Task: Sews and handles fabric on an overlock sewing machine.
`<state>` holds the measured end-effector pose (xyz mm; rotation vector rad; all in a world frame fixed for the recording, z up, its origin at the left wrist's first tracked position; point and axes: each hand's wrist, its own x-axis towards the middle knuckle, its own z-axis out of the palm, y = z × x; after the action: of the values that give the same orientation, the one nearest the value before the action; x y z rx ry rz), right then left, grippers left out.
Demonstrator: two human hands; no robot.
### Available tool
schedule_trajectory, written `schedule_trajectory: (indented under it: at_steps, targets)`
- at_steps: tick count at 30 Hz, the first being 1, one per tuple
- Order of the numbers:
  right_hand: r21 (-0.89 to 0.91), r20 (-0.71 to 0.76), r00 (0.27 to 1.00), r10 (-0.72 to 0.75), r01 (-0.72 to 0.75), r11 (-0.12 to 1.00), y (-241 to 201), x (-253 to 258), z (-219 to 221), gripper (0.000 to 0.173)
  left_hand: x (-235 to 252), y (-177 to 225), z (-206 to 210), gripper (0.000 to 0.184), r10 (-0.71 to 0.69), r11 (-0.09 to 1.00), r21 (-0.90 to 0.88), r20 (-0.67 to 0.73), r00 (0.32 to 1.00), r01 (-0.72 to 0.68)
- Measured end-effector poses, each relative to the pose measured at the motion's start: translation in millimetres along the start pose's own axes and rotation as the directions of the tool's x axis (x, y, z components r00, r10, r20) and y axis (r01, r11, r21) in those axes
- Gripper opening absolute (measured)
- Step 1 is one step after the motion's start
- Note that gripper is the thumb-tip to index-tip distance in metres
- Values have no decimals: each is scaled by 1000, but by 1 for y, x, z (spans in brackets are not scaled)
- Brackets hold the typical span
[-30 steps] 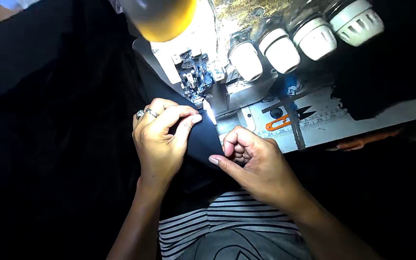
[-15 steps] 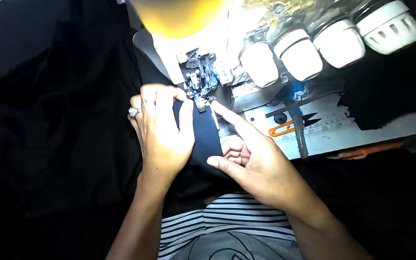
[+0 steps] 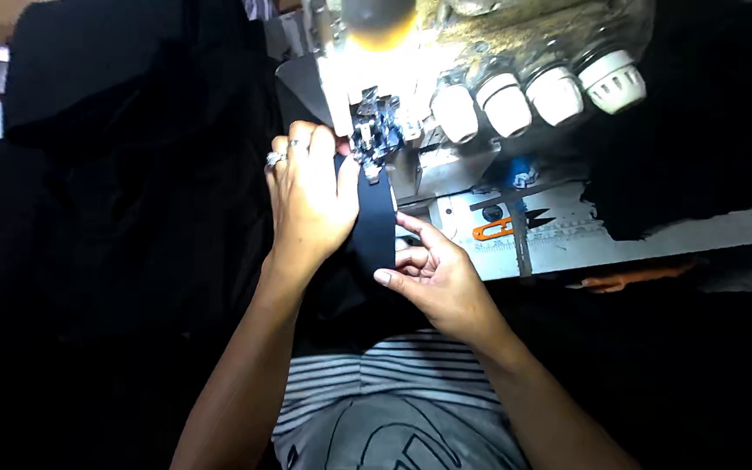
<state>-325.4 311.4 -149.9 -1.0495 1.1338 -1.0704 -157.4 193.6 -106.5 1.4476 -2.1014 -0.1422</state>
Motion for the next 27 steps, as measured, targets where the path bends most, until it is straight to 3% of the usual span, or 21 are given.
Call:
schedule_trajectory:
  at_steps: [3,6,10,13,15,17,20,22,24,27]
  targets:
    - [80,8,995,97,-97,992,9,-31,7,61,-15,-7,-32,23,59,990,-131,11,998,-57]
    - [159,-2,987,164,-161,974,10,-65,2,50,-69,-5,-64,24,98,971,-220,21,995,-91]
    - [261,31,982,184,-186,947,8,-78,0,43,-149,11,-60,16,70,892,-449,35,997,-47]
    - [259,13,987,162,-160,952,6,-81,0,37,-183,24,-52,12,88,844,-535,54,995,-45]
    - [256,9,987,163,-159,953,2,-83,-1,35,-191,31,-44,21,115,834,-547,41,992,-74]
    - [256,7,982,188,-183,949,-3,-84,-3,33,-194,36,-31,42,126,845,-526,21,992,-96]
    - [274,-8,972,233,-222,936,-11,-84,-3,30,-189,43,-4,59,109,903,-411,-62,992,-125]
    - [279,-20,971,236,-222,934,-15,-84,-5,28,-185,48,11,48,131,932,-314,-176,976,-182]
    - [263,-47,977,209,-190,946,-18,-84,-9,28,-186,53,16,21,166,945,-234,-267,949,-230]
    - [199,-53,987,155,-141,970,-17,-86,-15,29,-192,58,8,5,193,955,-163,-282,940,-246]
